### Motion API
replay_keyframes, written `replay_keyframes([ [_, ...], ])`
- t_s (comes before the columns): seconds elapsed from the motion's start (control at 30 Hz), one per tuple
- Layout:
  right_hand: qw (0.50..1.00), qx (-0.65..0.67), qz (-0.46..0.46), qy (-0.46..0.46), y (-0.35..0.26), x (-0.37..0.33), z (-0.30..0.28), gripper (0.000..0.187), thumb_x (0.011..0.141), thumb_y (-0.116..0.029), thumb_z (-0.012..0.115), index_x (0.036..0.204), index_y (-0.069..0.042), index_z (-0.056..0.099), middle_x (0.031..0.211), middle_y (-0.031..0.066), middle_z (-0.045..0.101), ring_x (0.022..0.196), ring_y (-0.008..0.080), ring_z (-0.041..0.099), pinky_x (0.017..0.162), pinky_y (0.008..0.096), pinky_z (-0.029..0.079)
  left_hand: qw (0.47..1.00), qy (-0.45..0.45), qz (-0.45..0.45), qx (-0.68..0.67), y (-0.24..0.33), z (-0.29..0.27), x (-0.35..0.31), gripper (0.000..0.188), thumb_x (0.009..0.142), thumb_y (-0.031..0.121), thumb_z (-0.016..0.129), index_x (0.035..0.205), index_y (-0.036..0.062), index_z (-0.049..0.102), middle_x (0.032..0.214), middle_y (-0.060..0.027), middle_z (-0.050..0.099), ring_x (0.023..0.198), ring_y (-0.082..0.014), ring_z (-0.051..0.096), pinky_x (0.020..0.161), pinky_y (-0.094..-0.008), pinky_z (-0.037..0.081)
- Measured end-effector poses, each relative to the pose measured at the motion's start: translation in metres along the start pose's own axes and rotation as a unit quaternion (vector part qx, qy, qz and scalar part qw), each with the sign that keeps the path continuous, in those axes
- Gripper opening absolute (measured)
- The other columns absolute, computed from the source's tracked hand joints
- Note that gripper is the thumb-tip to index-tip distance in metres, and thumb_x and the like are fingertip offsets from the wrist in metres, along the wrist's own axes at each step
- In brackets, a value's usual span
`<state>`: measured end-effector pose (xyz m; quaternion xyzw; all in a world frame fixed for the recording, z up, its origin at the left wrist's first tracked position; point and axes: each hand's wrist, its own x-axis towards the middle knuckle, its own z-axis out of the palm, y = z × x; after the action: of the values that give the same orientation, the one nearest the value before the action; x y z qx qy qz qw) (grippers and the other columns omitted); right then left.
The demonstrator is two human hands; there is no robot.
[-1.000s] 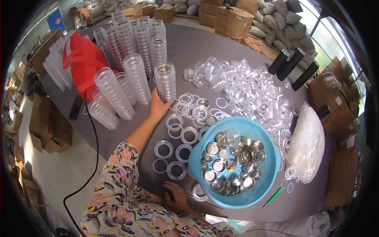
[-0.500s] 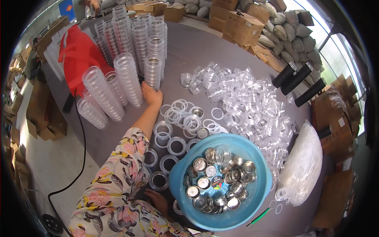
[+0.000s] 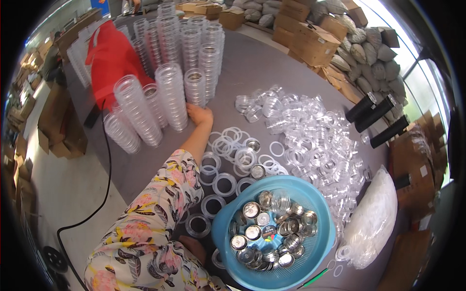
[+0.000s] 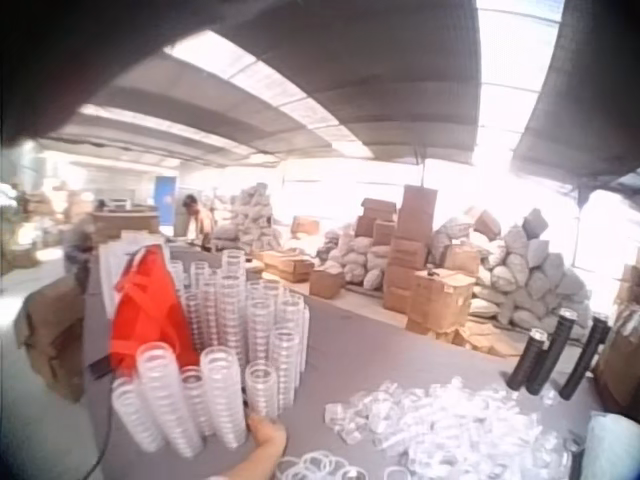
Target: The person assembles small clear plastic containers by placing metal lids and white rubber rings into them. They pick up lids from a blue basket and rings from the table, insert them into the containers, and stack the finished units. The person occasionally uses a thin stick to adjust the internal components.
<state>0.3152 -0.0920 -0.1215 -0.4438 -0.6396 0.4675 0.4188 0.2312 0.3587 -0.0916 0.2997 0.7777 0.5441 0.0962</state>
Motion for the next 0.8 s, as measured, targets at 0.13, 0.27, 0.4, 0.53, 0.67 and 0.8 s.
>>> replay_keyframes([
  [0.13,0.997,-0.037,-0.027,0.061,-0.021,0.001,0.002,0.031,0.074,0.0,0.062,0.105,-0.004,0.062,0.101,0.0142,0.064,0.094,0.0284,0.062,0.082,0.034,0.048,0.991,-0.098,0.075,-0.054,-0.007,-0.027,-0.016,0.095,0.072,0.015,0.069,0.138,-0.0126,0.006,0.142,-0.0338,0.016,0.135,-0.0426,0.014,0.113,-0.0409,0.015],
  [0.27,0.987,-0.084,-0.098,0.097,-0.024,0.006,0.002,0.028,0.076,-0.001,0.06,0.104,-0.004,0.062,0.098,0.0143,0.064,0.09,0.0296,0.062,0.079,0.0355,0.049,0.94,-0.194,0.24,-0.146,-0.009,-0.142,-0.073,0.088,0.078,0.015,0.067,0.141,-0.006,0.01,0.145,-0.026,0.015,0.137,-0.0365,0.013,0.113,-0.04,0.012],
  [0.4,0.981,-0.098,-0.103,0.13,-0.035,0.01,0.003,0.023,0.078,-0.001,0.058,0.101,-0.002,0.062,0.095,0.0155,0.064,0.086,0.0306,0.062,0.077,0.036,0.049,0.953,-0.046,0.272,-0.125,-0.063,-0.254,-0.061,0.086,0.077,0.01,0.068,0.142,-0.0037,0.013,0.145,-0.0228,0.017,0.136,-0.0344,0.016,0.111,-0.0403,0.014],
  [0.53,0.979,-0.104,-0.101,0.141,-0.038,0.005,0.005,0.017,0.079,0.0,0.056,0.095,-0.001,0.062,0.091,0.0156,0.063,0.082,0.0308,0.062,0.073,0.0369,0.048,0.979,0.025,0.185,-0.083,-0.12,-0.288,-0.006,0.093,0.069,0.018,0.075,0.14,-0.0048,0.019,0.14,-0.0264,0.025,0.132,-0.0358,0.024,0.109,-0.0387,0.02],
  [0.67,0.965,-0.17,-0.129,0.153,-0.04,0.008,0.009,0.017,0.078,0.002,0.056,0.093,-0.001,0.062,0.089,0.0149,0.063,0.079,0.0316,0.06,0.071,0.0374,0.048,0.987,-0.083,0.12,-0.064,-0.13,-0.29,0.056,0.086,0.061,0.024,0.082,0.129,-0.0065,0.038,0.122,-0.0242,0.049,0.114,-0.0336,0.05,0.097,-0.0357,0.038],
  [0.8,0.948,-0.198,-0.151,0.196,-0.043,0.009,0.011,0.02,0.075,0.004,0.056,0.093,-0.002,0.062,0.088,0.014,0.063,0.08,0.0317,0.06,0.071,0.0383,0.047,0.977,-0.154,0.124,-0.084,-0.14,-0.299,0.05,0.076,0.062,0.022,0.081,0.122,-0.0055,0.043,0.116,-0.0206,0.055,0.107,-0.0291,0.056,0.09,-0.035,0.044],
])
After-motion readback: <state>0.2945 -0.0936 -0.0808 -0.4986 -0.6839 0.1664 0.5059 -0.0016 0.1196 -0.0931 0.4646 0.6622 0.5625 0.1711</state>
